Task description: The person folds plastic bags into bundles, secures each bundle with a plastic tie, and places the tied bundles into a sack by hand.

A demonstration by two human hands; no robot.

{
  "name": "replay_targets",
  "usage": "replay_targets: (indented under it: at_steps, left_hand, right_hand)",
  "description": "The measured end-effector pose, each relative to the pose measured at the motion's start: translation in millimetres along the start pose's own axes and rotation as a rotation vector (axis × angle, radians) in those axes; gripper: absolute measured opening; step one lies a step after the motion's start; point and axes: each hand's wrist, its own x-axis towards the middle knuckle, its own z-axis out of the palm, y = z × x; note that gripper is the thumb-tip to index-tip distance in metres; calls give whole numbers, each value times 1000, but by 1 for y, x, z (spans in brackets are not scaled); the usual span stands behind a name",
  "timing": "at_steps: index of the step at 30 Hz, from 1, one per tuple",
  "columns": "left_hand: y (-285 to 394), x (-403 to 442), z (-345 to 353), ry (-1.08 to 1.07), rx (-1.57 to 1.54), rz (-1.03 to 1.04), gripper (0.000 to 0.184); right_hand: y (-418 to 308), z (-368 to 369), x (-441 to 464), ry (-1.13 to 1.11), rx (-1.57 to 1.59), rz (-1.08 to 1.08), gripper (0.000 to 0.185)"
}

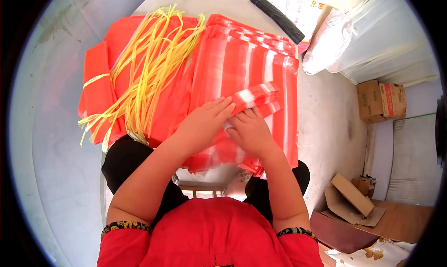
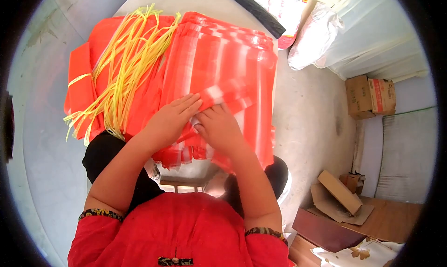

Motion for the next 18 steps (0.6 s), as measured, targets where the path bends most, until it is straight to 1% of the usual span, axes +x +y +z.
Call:
replay_targets:
  at_steps: [1, 3, 4, 7, 10, 13, 14, 16, 18]
  left_hand:
    - [0, -1, -1, -8, 7, 2, 62]
    - [-2, -3, -3, -30, 26, 13, 62]
    - [-3, -3, -4, -44, 38, 22, 61]
    - [-6, -6, -4, -68, 64, 39, 60]
    - [-7, -7, -2, -79, 90, 53, 60]
    - [-7, -6, -2, -98, 99, 43, 58]
    - [-7, -6, -3, -106, 99, 33, 57]
    - [-2, -5, -3, -113, 94, 8, 57]
    - [2, -6, -2, -120, 104, 0, 60]
  right_hand:
    - [4, 0, -1, -42, -12, 21, 29]
    - [12, -2, -3, -37, 2, 96, 29]
    - [16, -2, -3, -35, 10, 134, 29]
    - [42, -1, -8, 29, -75, 157, 28]
    - [62, -8, -14, 25, -104, 254, 32]
    - [78, -2, -22, 323, -128, 556, 42]
    - [79, -2, -28, 354, -118, 549, 45]
    - [51, -21, -33, 415, -95, 540, 53]
    - [16, -14, -24, 229, -3, 382, 57]
